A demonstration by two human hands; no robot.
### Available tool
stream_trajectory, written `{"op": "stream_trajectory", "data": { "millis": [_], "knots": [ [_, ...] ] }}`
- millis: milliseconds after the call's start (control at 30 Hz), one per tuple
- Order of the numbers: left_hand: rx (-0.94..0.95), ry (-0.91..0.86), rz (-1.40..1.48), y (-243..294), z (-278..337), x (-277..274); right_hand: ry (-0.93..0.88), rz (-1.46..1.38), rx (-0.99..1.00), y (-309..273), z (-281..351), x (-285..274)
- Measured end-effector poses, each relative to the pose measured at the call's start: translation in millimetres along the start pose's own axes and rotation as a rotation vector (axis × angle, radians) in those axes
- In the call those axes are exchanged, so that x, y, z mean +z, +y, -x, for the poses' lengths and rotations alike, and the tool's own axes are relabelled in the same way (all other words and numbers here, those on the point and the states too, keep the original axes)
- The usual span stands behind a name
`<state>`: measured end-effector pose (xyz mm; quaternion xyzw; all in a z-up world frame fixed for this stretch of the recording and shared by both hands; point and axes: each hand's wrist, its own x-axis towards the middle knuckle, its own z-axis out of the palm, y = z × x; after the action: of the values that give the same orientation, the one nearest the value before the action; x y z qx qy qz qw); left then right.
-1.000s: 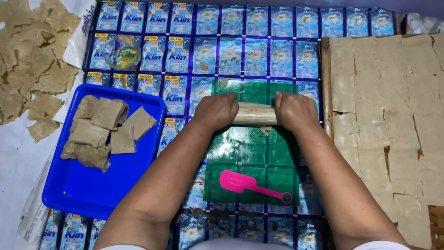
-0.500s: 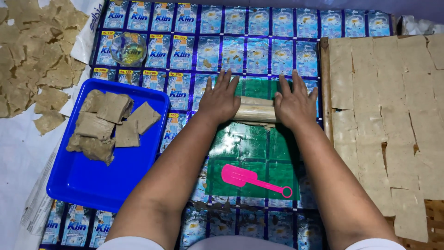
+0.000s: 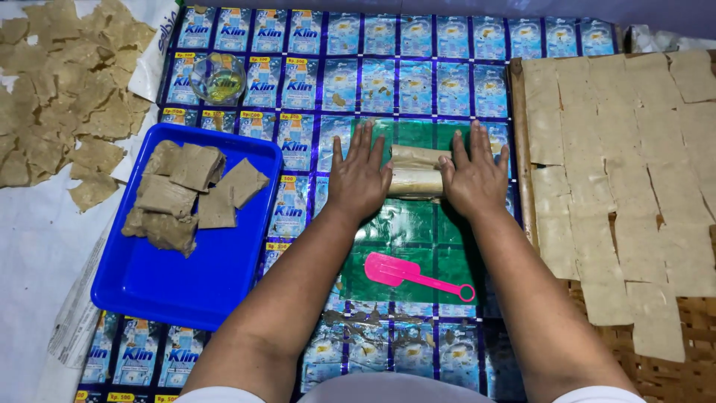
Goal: Preparing and flattening dough for snacks using a rolling pin and scraper.
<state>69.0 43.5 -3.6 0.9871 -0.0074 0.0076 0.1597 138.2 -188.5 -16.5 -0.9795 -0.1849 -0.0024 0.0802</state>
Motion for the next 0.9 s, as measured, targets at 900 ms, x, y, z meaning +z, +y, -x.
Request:
{"op": "stream_trajectory", "data": {
  "millis": [900],
  "knots": [
    [-0.191, -0.089, -0.029, 5.2, -25.6, -8.6, -0.173, 0.009, 0.117, -5.2, -31.3, -7.8]
  ]
}}
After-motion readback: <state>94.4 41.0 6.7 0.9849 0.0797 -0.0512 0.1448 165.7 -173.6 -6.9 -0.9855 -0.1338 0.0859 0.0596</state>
